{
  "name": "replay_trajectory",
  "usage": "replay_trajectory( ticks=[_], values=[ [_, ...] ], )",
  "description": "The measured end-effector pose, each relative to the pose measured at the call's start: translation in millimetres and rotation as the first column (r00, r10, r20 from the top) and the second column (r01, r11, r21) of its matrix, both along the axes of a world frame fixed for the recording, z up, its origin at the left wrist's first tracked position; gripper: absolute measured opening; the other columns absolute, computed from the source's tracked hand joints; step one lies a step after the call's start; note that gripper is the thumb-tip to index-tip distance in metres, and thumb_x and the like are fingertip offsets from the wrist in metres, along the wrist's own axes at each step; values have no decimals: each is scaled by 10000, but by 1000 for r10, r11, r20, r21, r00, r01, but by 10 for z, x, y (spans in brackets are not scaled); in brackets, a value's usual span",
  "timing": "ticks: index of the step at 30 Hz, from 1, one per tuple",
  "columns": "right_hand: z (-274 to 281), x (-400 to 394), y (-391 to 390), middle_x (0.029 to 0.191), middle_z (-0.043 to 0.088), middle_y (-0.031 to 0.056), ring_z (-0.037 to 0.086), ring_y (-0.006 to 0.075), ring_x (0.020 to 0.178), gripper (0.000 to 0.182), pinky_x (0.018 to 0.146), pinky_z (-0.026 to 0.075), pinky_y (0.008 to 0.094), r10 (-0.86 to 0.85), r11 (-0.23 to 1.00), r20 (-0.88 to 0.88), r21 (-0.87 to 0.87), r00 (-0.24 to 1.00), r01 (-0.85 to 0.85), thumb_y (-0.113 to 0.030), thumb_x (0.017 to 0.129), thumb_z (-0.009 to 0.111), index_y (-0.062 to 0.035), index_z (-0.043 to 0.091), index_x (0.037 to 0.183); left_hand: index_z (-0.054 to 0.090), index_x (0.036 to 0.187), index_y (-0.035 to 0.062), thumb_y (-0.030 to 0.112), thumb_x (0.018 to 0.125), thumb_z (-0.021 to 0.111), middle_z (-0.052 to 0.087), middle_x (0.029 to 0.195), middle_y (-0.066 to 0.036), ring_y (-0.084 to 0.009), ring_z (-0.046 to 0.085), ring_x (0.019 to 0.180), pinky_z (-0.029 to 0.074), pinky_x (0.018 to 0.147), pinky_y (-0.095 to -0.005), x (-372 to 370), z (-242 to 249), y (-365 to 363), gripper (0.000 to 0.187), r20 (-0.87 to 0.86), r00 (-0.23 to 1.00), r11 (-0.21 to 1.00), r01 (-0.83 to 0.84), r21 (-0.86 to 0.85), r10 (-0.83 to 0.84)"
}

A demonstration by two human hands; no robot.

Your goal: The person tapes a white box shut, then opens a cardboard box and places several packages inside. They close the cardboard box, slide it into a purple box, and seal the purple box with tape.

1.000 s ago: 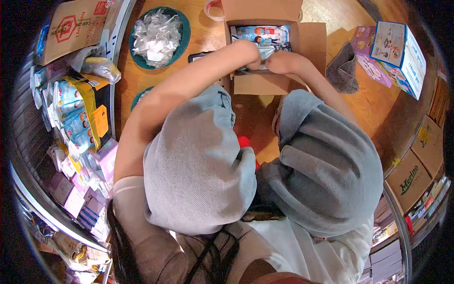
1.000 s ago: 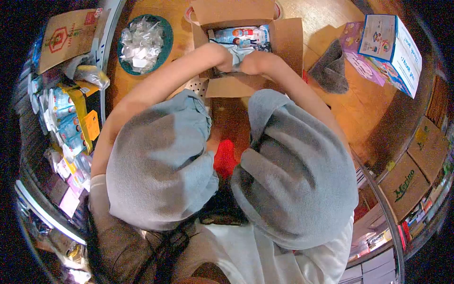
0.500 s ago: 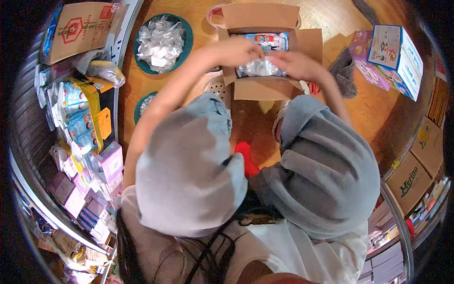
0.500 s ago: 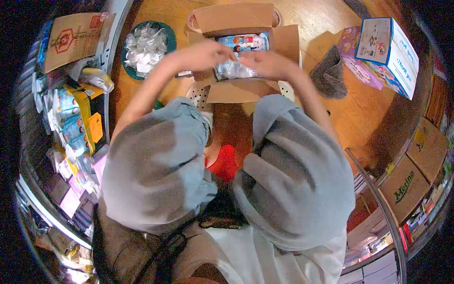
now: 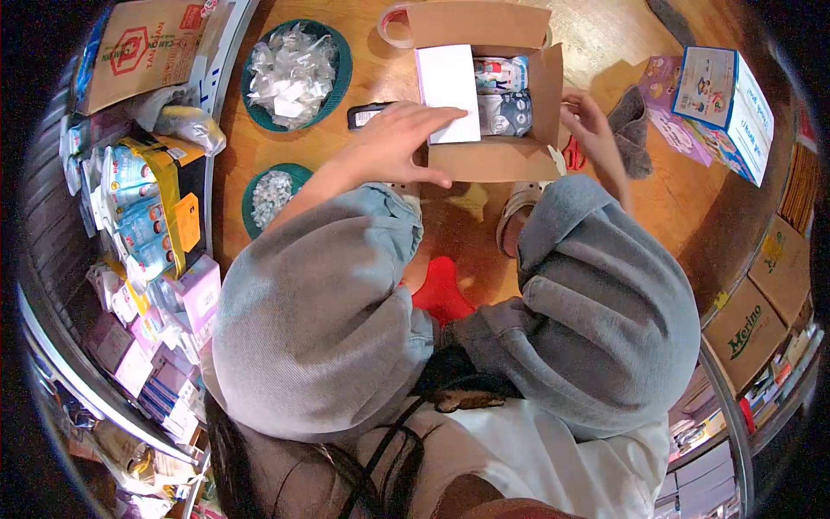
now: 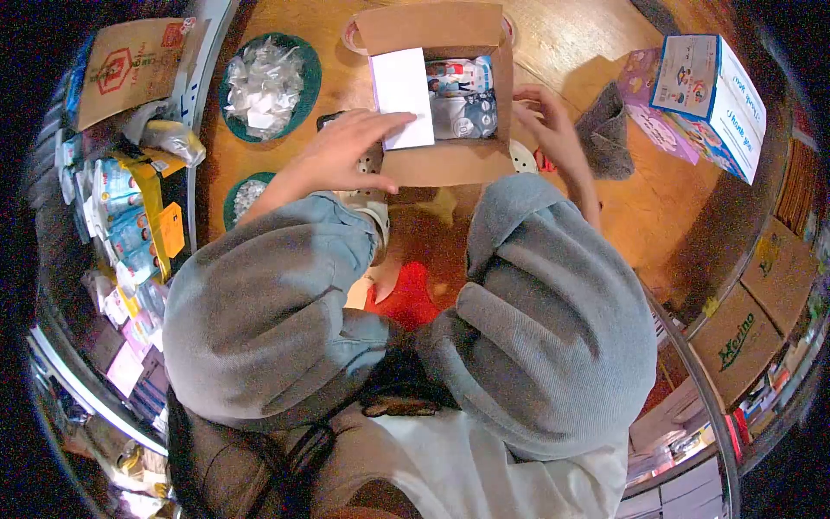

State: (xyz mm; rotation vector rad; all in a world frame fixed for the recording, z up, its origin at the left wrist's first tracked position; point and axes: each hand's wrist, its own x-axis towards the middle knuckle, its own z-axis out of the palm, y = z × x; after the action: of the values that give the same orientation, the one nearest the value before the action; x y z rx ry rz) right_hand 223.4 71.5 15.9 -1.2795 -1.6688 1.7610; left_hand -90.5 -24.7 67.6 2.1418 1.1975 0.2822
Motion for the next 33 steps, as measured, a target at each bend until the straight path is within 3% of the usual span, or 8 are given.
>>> replay_trajectory(
  ticks=[8,14,17,20,22,25,29,33],
  values=[
    [-295,-366,-113,1167,449,155,530,230,1011,714,762,486,327,-104,991,-71,83,992,109,-215,755,733,-70,249,1259,427,1294,113,464,710,662,481,1281,-126,-278,483,1132,336,994,-424,69,-6,-84,722,-126,991,986,62,153,-43],
    [-179,-155,-90,1128,499,121,564,196,930,505,739,487,305,138,982,161,-154,977,-113,-210,836,650,-79,341,1213,481,1204,57,275,868,533,551,1143,-131,-291,532,1045,423,895,-365,35,-116,-73,404,64,951,946,-289,-148,301],
    [-205,16,-56,1052,573,109,573,169,920,327,744,471,287,77,939,32,-338,997,-62,-258,901,552,-35,453,1119,481,1135,16,242,830,603,521,1063,-154,-316,531,968,428,862,-385,6,-349,-44,399,205,851,875,-478,-76,483],
    [-298,156,99,1086,570,85,575,183,916,297,790,453,291,-235,971,50,-34,971,236,-298,949,450,-29,520,1055,465,1091,-4,226,785,682,506,1025,-168,-272,562,867,461,759,-351,19,-474,-25,440,147,814,809,-578,110,562],
    [-134,81,195,1160,545,110,536,202,1021,403,904,398,325,-313,947,13,75,950,311,-363,962,388,-56,473,1209,464,1079,-14,232,777,693,516,992,-169,-260,563,851,464,740,-347,45,-503,-8,453,16,833,778,-522,348,552],
    [234,-219,242,1210,535,138,448,218,1172,510,986,333,358,-258,940,-47,218,965,262,-433,972,283,-77,435,1304,481,1048,-30,185,752,704,521,988,-175,-273,543,855,444,772,-357,72,-569,-1,428,147,712,727,-677,-115,687],
    [116,-324,272,1199,554,123,460,208,1163,474,997,326,342,-148,989,-174,-38,973,144,-400,970,321,-52,593,1142,504,989,-34,193,740,717,555,919,-164,-256,561,757,459,701,-353,32,-555,28,399,117,692,701,-691,-176,712],
    [-17,-364,130,1203,562,97,497,206,1113,222,938,376,316,166,971,-76,186,983,-150,-203,889,528,-57,674,973,516,950,-31,204,727,730,567,886,-155,-242,565,699,467,651,-344,48,-523,42,388,114,692,701,-700,-137,713]
  ],
)
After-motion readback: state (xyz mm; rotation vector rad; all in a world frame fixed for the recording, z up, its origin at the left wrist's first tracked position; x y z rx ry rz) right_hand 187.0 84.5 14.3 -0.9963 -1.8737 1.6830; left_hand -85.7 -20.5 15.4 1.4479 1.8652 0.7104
